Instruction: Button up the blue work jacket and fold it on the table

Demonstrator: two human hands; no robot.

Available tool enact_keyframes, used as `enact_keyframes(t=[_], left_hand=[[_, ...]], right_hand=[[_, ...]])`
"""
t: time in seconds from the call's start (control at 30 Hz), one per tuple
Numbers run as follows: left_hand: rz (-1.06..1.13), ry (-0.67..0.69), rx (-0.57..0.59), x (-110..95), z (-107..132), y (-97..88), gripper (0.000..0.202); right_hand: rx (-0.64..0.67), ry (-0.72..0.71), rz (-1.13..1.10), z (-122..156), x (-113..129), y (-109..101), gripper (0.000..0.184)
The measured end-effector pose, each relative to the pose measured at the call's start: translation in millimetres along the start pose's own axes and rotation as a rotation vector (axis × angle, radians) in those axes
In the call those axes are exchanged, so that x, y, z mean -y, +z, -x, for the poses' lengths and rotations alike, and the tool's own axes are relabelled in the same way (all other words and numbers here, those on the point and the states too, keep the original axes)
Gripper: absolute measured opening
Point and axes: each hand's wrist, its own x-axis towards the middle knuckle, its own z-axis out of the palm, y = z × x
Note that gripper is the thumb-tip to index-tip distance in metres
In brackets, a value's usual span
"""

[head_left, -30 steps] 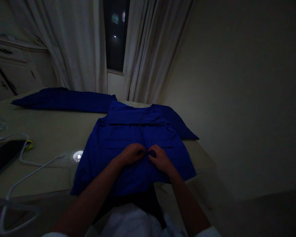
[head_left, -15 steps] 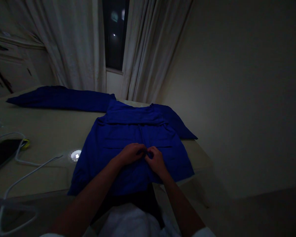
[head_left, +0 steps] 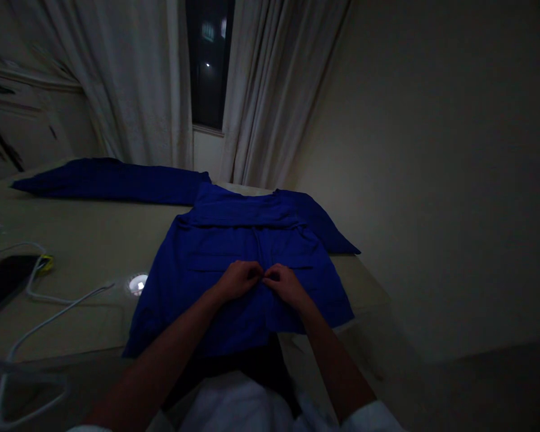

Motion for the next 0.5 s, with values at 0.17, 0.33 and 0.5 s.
enact_keyframes(t=[0.17, 0.33, 0.5], left_hand=[[0.048, -0.019, 0.023, 3.9, -0.9, -1.9, 0.021], [0.142, 0.015, 0.088, 3.3, -1.3, -3.5, 0.022], [0.156, 0.027, 0.094, 2.8, -0.2, -1.6, 0.017]], right_hand=[[-0.078, -0.029, -0.056, 9.0, -4.2, 10.5, 0.005], [-0.112, -0.063, -0.103, 17.0, -4.0, 16.1, 0.008], [-0.029, -0.072, 0.0, 15.0, 1.0, 4.3, 0.008]])
